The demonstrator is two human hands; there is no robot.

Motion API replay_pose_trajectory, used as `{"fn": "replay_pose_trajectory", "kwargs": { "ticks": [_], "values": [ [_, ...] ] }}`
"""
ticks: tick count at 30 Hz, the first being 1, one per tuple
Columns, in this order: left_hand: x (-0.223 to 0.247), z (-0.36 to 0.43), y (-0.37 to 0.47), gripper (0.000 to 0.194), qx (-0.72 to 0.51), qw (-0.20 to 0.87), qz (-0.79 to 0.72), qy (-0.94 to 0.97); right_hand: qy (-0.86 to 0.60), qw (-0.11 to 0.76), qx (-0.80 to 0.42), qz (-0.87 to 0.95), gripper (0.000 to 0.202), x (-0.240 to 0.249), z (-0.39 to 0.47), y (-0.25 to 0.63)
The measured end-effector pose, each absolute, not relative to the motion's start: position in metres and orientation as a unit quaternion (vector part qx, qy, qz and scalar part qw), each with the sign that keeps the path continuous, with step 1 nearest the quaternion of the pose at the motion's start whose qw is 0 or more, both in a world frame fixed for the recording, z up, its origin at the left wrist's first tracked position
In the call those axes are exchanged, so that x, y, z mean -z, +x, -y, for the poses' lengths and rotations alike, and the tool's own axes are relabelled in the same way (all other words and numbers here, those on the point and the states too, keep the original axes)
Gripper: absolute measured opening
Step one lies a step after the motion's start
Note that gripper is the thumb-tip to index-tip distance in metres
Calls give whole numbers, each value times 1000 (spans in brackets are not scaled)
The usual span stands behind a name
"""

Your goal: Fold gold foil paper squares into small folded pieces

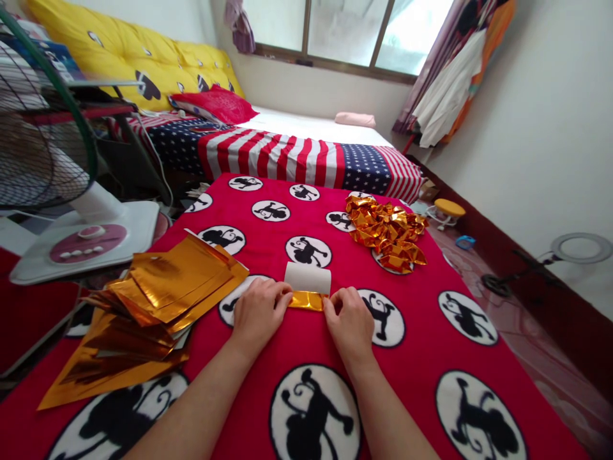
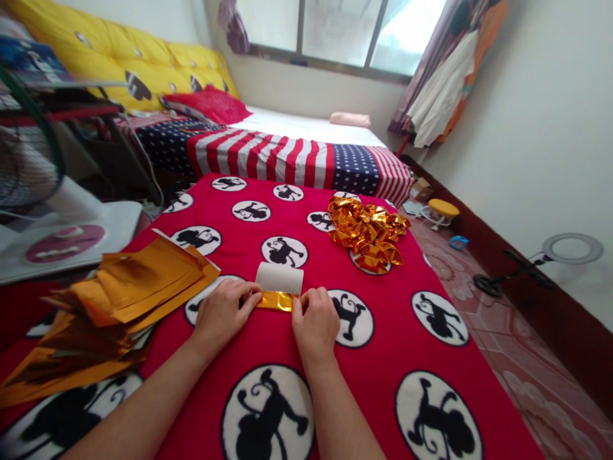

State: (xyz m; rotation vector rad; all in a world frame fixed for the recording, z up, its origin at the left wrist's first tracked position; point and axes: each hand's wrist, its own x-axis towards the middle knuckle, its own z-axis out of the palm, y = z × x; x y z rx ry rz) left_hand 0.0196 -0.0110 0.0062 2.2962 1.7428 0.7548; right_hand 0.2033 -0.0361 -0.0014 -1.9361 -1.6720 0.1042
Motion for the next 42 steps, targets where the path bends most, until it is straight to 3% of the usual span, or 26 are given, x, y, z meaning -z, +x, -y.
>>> {"fn": "replay_pose_trajectory", "kwargs": {
  "ticks": [19, 34, 42],
  "values": [
    [-11, 13, 31, 29, -253, 68, -626, 734, -702, 368, -100, 602, 14, 3, 39, 206],
    [-14, 15, 36, 28, -241, 73, -645, 721, -717, 339, -107, 600, 17, 0, 37, 206],
    [-14, 17, 44, 44, -221, 60, -670, 706, -713, 337, -116, 604, 23, -2, 34, 211]
  ]
}}
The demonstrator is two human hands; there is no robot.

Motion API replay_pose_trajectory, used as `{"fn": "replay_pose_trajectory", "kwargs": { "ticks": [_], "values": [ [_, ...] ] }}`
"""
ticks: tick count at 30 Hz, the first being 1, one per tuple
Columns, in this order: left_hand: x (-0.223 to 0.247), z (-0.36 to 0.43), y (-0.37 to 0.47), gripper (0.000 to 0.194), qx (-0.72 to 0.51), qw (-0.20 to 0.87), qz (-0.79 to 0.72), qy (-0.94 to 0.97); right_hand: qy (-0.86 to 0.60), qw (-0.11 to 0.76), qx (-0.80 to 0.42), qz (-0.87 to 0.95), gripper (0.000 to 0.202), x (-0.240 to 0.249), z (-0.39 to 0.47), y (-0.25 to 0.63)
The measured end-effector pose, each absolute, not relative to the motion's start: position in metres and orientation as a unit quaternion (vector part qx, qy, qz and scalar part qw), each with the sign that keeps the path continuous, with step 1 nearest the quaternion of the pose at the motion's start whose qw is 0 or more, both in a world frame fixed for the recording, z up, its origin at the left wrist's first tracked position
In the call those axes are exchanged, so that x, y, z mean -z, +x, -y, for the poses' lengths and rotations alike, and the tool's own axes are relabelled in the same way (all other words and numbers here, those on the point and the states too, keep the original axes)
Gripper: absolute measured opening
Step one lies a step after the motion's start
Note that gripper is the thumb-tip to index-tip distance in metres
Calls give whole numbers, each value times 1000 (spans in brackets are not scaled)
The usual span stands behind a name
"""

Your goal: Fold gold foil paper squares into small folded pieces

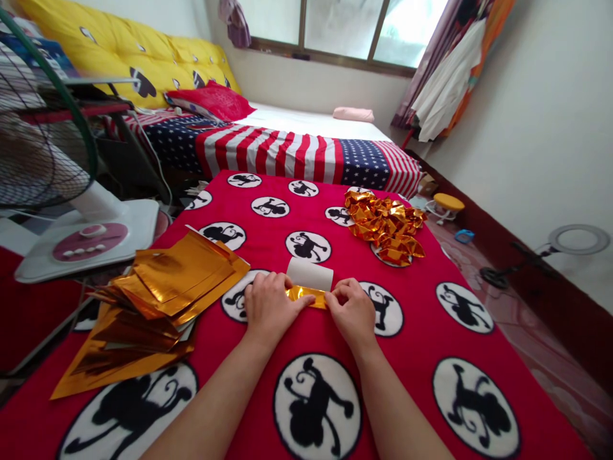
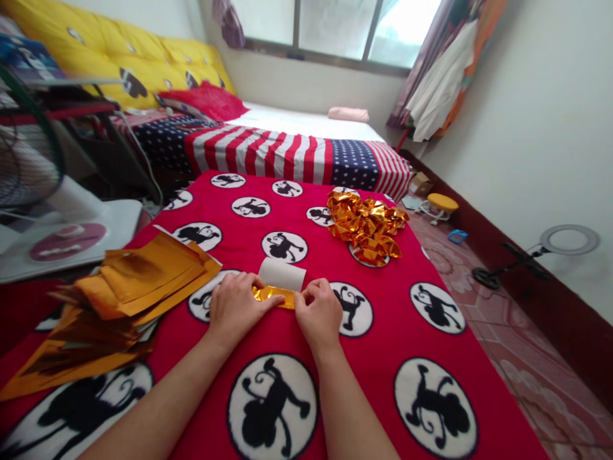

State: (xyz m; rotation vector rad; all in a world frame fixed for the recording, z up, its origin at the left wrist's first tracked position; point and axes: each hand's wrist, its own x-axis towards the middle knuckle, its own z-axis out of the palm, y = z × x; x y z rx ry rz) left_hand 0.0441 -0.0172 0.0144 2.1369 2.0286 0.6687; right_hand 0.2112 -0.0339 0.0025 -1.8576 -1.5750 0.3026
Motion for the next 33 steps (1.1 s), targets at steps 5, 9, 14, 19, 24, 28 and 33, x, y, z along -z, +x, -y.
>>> {"fn": "replay_pose_trajectory", "kwargs": {
  "ticks": [5, 9, 14, 19, 24, 28, 33],
  "values": [
    [-15, 17, 45, 48, -209, 61, -676, 704, -738, 324, -139, 576, 29, -8, 25, 218],
    [-15, 16, 44, 46, -202, 60, -673, 709, -755, 290, -142, 570, 23, -10, 21, 220],
    [-12, 16, 43, 46, -204, 56, -666, 715, -759, 288, -149, 564, 21, -8, 19, 221],
    [-12, 15, 43, 46, -207, 54, -663, 718, -759, 293, -140, 565, 21, -8, 20, 220],
    [-13, 15, 42, 46, -202, 53, -662, 720, -763, 289, -120, 566, 21, -8, 21, 217],
    [-13, 15, 41, 44, -202, 55, -658, 724, -760, 292, -112, 570, 21, -7, 21, 216],
    [-12, 14, 39, 44, -200, 60, -653, 728, -750, 306, -102, 578, 22, -3, 23, 215]
  ]
}}
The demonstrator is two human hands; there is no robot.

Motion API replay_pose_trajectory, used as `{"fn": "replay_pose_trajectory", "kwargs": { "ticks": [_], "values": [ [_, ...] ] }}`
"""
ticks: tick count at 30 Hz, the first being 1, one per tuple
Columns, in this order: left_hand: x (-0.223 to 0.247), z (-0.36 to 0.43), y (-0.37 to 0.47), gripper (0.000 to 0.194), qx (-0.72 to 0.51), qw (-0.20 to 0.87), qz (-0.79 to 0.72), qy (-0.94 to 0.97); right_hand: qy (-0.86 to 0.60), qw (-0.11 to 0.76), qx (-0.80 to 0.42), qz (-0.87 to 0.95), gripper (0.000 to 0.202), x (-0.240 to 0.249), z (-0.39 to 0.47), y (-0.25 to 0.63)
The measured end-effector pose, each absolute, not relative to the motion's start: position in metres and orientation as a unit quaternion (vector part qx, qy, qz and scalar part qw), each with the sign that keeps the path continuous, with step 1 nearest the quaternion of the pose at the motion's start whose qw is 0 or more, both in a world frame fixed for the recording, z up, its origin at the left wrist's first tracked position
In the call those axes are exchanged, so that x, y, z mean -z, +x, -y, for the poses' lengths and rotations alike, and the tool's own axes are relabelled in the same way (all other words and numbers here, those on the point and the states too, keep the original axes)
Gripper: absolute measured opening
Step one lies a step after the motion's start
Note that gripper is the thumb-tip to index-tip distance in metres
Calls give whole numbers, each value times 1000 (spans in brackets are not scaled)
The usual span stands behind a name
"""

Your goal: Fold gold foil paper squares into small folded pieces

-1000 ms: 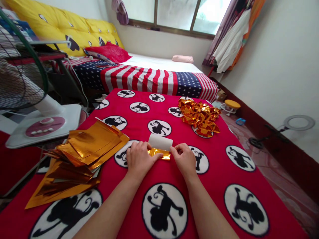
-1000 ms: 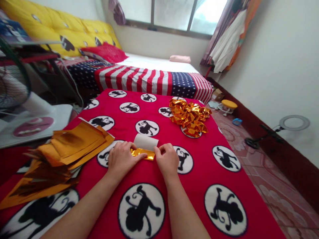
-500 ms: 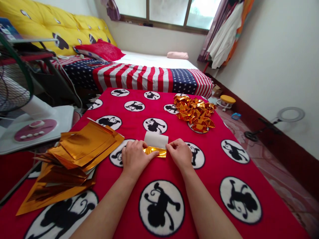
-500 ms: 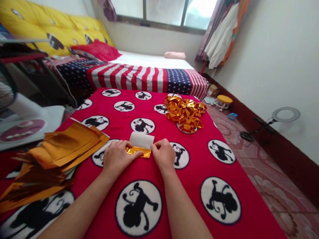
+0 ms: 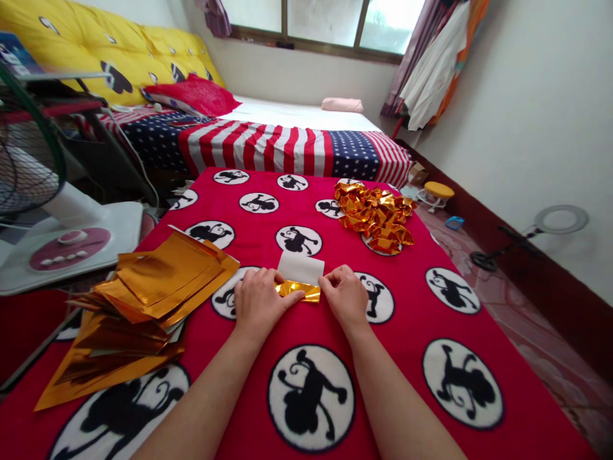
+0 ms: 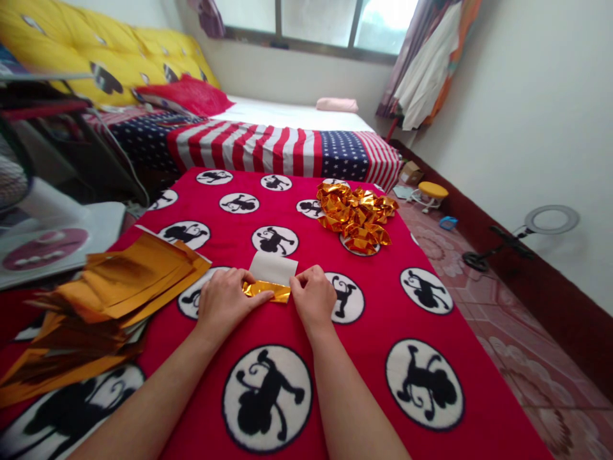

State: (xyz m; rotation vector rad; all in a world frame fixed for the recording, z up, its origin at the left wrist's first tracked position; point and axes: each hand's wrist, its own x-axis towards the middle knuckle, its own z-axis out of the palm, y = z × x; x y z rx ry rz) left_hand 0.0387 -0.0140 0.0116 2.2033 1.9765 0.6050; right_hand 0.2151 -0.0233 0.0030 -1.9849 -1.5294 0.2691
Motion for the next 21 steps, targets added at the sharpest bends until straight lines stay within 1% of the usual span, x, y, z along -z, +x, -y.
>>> {"fn": "replay_pose_trajectory", "kwargs": {
  "ticks": [4, 9, 16, 21],
  "values": [
    [-13, 14, 39, 42, -199, 44, -647, 735, -739, 318, -92, 587, 23, 0, 24, 215],
    [-16, 17, 43, 39, -239, 1, -594, 768, -739, 321, -93, 585, 23, 2, 23, 215],
    [-11, 13, 44, 20, -249, 59, -477, 841, -739, 320, -96, 585, 22, 0, 23, 215],
    [-9, 10, 42, 21, -232, 78, -458, 855, -739, 316, -95, 588, 22, -1, 23, 215]
  ]
}}
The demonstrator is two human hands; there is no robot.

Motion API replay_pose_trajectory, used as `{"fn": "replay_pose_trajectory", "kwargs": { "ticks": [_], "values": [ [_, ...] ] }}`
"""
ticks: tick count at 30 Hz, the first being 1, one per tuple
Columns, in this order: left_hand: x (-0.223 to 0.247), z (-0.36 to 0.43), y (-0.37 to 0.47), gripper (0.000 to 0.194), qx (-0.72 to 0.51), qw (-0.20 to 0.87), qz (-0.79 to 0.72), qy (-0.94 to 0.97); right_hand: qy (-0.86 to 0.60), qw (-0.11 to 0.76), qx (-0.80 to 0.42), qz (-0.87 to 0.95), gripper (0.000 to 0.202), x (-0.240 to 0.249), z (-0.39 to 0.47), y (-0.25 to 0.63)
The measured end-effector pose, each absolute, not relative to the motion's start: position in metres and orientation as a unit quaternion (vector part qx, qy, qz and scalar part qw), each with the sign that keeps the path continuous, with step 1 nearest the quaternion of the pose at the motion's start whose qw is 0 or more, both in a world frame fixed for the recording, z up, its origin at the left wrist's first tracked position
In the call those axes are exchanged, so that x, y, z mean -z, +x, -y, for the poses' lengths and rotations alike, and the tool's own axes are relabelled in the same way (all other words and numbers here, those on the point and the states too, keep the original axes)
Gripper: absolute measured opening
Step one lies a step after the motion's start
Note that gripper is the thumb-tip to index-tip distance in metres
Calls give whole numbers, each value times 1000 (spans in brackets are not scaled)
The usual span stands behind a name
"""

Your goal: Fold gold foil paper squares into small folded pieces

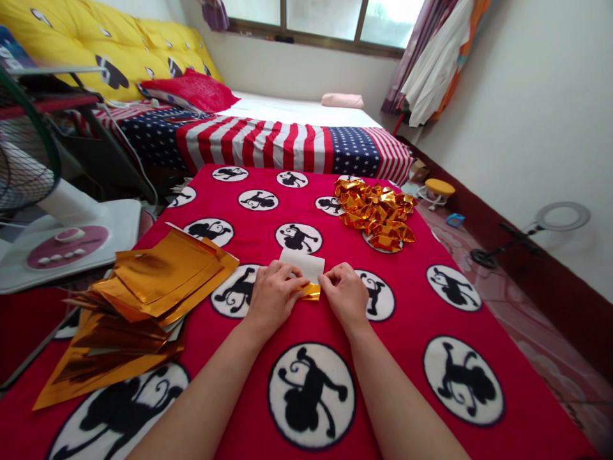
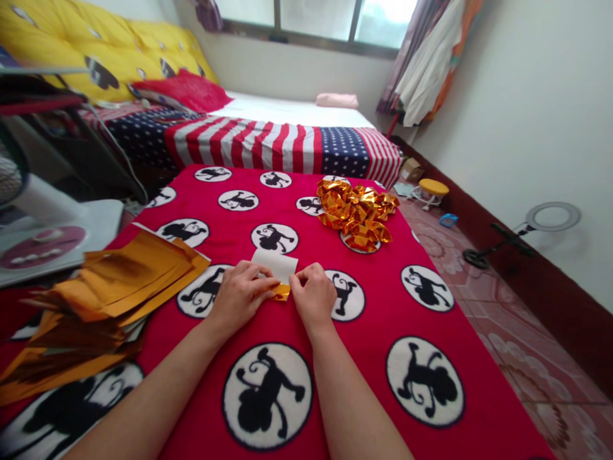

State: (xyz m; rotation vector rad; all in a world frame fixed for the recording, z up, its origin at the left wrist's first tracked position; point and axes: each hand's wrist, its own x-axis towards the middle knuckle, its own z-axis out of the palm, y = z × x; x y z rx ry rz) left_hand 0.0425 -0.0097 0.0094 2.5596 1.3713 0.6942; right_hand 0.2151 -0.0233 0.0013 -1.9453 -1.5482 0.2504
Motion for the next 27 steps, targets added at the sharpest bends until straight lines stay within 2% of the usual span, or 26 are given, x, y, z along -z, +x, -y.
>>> {"fn": "replay_pose_trajectory", "kwargs": {
  "ticks": [19, 24, 27],
  "values": [
    [-7, 7, 39, 17, -240, 111, -449, 853, -741, 308, -86, 590, 22, -1, 23, 214],
    [-6, 7, 38, 16, -242, 125, -462, 844, -691, 421, -43, 587, 14, -10, 36, 201],
    [-6, 7, 38, 14, -240, 128, -469, 840, -622, 464, -66, 627, 19, -18, 55, 174]
  ]
}}
